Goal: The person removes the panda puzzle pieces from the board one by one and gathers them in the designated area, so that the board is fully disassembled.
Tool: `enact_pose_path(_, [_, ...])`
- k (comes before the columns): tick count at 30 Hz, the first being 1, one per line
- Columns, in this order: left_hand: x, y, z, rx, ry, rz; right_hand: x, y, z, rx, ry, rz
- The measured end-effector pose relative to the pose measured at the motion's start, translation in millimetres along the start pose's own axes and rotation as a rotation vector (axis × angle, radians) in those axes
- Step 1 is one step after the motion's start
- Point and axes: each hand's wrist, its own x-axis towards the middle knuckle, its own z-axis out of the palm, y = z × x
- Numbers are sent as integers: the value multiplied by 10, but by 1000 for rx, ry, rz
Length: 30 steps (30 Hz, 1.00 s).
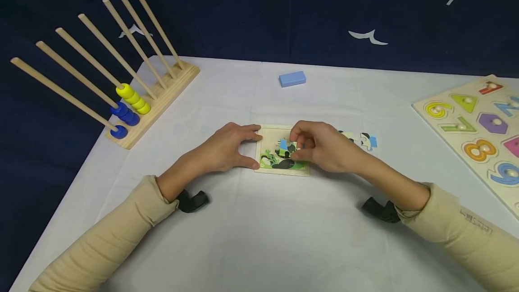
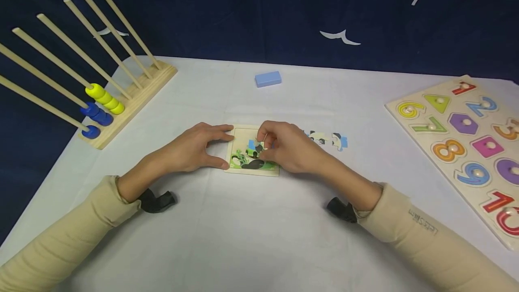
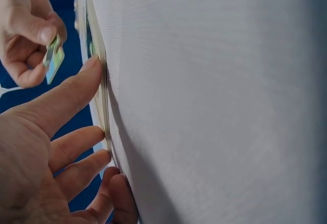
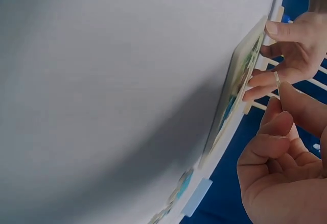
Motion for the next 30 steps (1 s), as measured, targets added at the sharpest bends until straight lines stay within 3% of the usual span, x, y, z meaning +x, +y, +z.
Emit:
enact_pose_path(16, [-20, -22, 14, 10, 21, 35, -336, 255, -210, 16, 44, 68])
enact_pose_path(27, [-27, -5, -6, 26, 13, 24, -368, 361, -287, -2, 20, 128])
enact_pose_path(30, [-29, -10, -2, 28, 11, 24, -374, 382, -284, -60, 10, 124])
